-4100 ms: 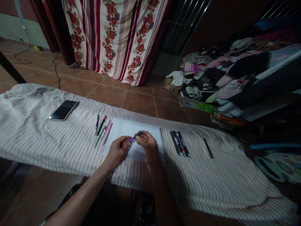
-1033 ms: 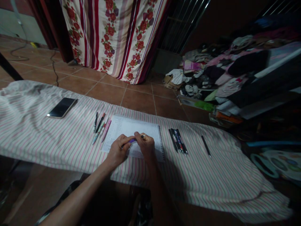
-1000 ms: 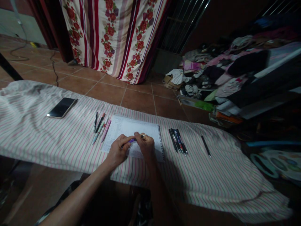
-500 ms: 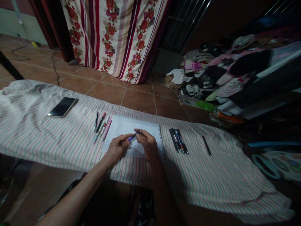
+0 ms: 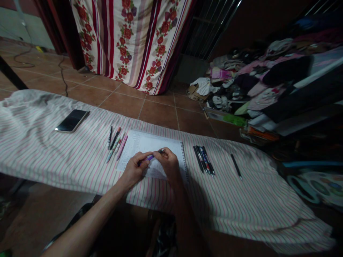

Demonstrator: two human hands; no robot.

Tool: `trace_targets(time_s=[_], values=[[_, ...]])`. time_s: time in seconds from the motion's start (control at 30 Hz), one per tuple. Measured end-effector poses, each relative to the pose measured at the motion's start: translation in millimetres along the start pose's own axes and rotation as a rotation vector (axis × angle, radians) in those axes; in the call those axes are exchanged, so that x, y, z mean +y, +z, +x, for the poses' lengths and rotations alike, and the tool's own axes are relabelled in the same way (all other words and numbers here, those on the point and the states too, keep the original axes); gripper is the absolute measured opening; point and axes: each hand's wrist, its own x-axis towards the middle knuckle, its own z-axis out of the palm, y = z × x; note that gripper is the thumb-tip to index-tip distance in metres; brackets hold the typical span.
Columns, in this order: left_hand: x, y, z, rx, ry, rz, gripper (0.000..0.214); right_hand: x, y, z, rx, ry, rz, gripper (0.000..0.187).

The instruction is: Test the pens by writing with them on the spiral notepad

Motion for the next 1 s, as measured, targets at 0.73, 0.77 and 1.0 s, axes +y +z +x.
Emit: trace_targets(time_s=[0.73, 0.77, 1.0], values=[[11, 2.4, -1, -0.018, -0.21, -0.239, 0.034, 0, -7, 0, -0.073, 0.042, 0.159, 0.023], [11, 2.4, -1, -0.021, -0.209, -0.235, 0.034, 0, -6, 0, -0.063, 0.047, 0.163, 0.021], [3, 2.8, 0, 0.011, -0.163, -0.185, 0.033, 2, -1, 0, -0.009, 0.035, 0.117, 0.018]])
